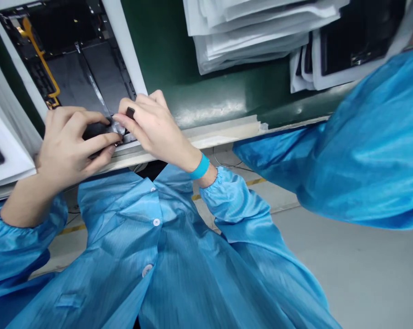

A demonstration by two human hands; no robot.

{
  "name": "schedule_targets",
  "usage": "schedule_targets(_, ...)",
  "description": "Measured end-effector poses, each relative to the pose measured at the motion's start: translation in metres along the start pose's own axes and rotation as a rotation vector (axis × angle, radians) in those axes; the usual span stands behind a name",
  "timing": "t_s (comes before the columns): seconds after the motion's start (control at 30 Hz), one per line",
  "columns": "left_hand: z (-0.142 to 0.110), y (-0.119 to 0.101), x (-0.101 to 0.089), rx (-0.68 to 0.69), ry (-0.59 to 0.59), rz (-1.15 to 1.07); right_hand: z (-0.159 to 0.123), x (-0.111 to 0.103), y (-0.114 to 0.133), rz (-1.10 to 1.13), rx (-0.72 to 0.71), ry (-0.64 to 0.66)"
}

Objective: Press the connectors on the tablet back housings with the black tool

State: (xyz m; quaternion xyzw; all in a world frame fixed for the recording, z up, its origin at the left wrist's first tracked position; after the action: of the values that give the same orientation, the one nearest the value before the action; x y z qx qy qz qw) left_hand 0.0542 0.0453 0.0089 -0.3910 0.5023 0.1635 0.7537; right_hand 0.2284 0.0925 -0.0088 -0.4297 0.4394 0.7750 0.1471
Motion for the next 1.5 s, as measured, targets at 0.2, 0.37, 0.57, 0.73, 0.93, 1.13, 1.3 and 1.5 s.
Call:
schedule_targets(0.2,-0.001,-0.003,0.003,0.030,0.030,0.052,0.000,-0.009,-0.004,-0.004,0.036,-0.059)
schedule_targets(0.37,-0.004,0.000,0.005,0.012,0.000,0.027,0.000,-0.010,-0.007,0.015,0.124,-0.026)
schedule_targets(0.57,-0.003,-0.001,0.004,0.021,-0.009,0.010,0.000,-0.014,-0.010,-0.011,0.164,-0.074)
schedule_targets(0.73,-0.002,-0.004,-0.001,0.061,-0.059,0.031,-0.002,-0.021,-0.021,-0.033,0.201,-0.174)
schedule_targets(0.93,0.000,-0.005,0.001,-0.013,-0.002,0.024,-0.005,-0.022,-0.018,0.068,0.133,-0.172)
schedule_targets(1.13,0.000,-0.003,0.004,-0.045,-0.022,0.015,-0.003,-0.016,-0.009,0.125,0.034,-0.045)
schedule_targets(1.3,0.000,-0.001,0.005,-0.062,0.008,0.019,-0.003,-0.013,-0.012,0.135,0.068,-0.024)
schedule_targets(1.5,0.000,0.001,0.006,-0.051,0.005,0.033,-0.003,-0.014,-0.011,0.128,0.063,-0.032)
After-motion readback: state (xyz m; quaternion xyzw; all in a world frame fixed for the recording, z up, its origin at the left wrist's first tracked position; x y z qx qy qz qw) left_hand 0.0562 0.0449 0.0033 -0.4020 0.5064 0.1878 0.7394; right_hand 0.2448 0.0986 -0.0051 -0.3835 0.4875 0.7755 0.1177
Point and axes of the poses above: each hand's wrist, its own z-axis towards the middle knuckle, its own x-axis out of the palm, y = z × x, the point moved 7 cm from there along z, towards the middle knuckle, and after that the axes turned 14 degrees about -z, right-handed, at the moved point
